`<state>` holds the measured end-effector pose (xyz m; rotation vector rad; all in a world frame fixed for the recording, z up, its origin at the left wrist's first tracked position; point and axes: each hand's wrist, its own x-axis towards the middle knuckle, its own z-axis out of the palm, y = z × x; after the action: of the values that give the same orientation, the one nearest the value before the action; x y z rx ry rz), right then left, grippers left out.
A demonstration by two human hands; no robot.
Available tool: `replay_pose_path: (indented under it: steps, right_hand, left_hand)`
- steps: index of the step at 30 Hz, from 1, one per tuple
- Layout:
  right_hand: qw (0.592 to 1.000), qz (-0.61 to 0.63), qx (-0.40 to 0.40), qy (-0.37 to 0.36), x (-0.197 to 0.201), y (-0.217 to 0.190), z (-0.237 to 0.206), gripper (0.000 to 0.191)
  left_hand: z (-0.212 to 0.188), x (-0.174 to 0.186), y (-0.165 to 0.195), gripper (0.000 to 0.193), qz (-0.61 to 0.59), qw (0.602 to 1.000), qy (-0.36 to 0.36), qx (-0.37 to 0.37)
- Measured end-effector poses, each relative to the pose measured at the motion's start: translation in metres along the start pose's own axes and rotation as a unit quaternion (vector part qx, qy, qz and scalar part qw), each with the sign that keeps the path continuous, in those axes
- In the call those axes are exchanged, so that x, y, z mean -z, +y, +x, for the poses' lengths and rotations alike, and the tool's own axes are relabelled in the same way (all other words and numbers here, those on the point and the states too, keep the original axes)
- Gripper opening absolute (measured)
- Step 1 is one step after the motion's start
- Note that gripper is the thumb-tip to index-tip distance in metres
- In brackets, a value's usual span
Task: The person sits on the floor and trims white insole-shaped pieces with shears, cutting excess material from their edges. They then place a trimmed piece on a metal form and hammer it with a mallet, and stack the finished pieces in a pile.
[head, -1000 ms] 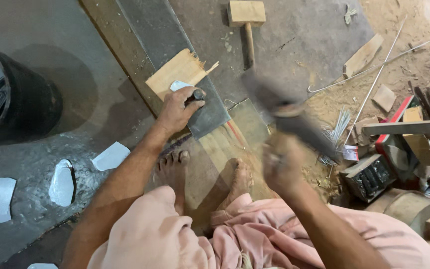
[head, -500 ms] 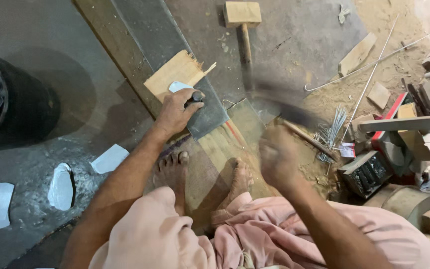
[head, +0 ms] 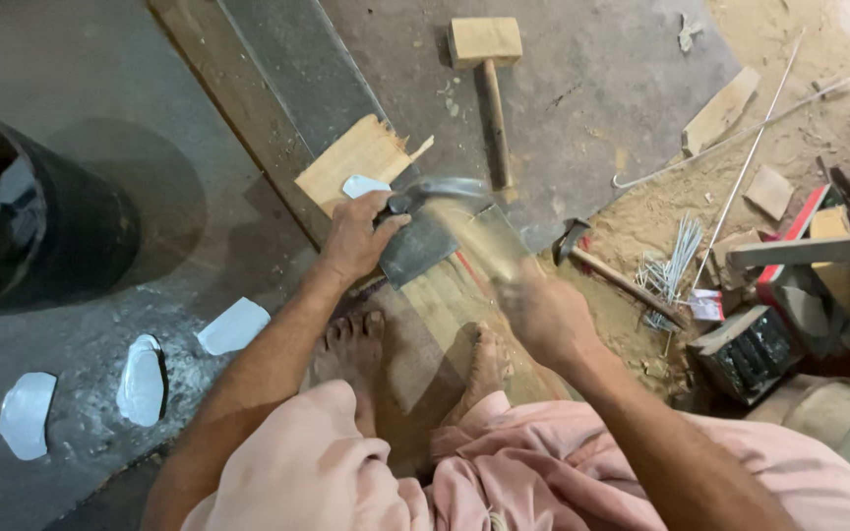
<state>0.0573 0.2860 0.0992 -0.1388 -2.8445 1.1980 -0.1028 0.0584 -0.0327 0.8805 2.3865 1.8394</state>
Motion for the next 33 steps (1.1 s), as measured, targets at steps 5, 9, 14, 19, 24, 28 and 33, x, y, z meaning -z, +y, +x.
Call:
replay_pose_path:
  steps: [5, 9, 14, 19, 24, 28, 33]
  right_hand:
    - [0.992, -0.069, -0.099, 0.031, 0.044, -0.023, 0.002, 0.022]
    - [0.969, 0.203, -0.076, 0.12, 0.043, -0.043, -0.007, 0.032]
    - [0.946, -0.26, -0.13, -0.145, 0.017, -0.027, 0.018, 0.034]
    - [0.991, 0.011, -0.078, 0.104, 0.048, -0.02, -0.001, 0.03]
    - [0.972, 0.183, 0.075, 0.13, 0.019, -0.008, -0.007, 0.026]
    - [0.961, -0.206, -0.144, -0.117, 0.0, 0.019, 0.003, 0.03]
    - [0.993, -0.099, -0.056, 0.04, -0.003, 0.033, -0.005, 0.029]
  left_hand:
    - [0.012, -0.002, 0.001, 0.02, -0.072, 0.987, -0.006, 0.141]
    - [0.007, -0.001, -0.002, 0.021, -0.046, 0.988, -0.014, 0.143]
    - [0.004, -0.001, 0.001, 0.024, 0.018, 0.999, -0.009, 0.046]
    - [0.013, 0.002, 0.004, 0.018, -0.064, 0.982, 0.014, 0.175]
    - [0.005, -0.001, -0.002, 0.027, 0.022, 0.998, -0.018, 0.058]
    - [0.001, -0.008, -0.004, 0.034, 0.044, 0.997, 0.007, 0.056]
    - [0.021, -0.014, -0.011, 0.019, -0.196, 0.931, 0.118, 0.286]
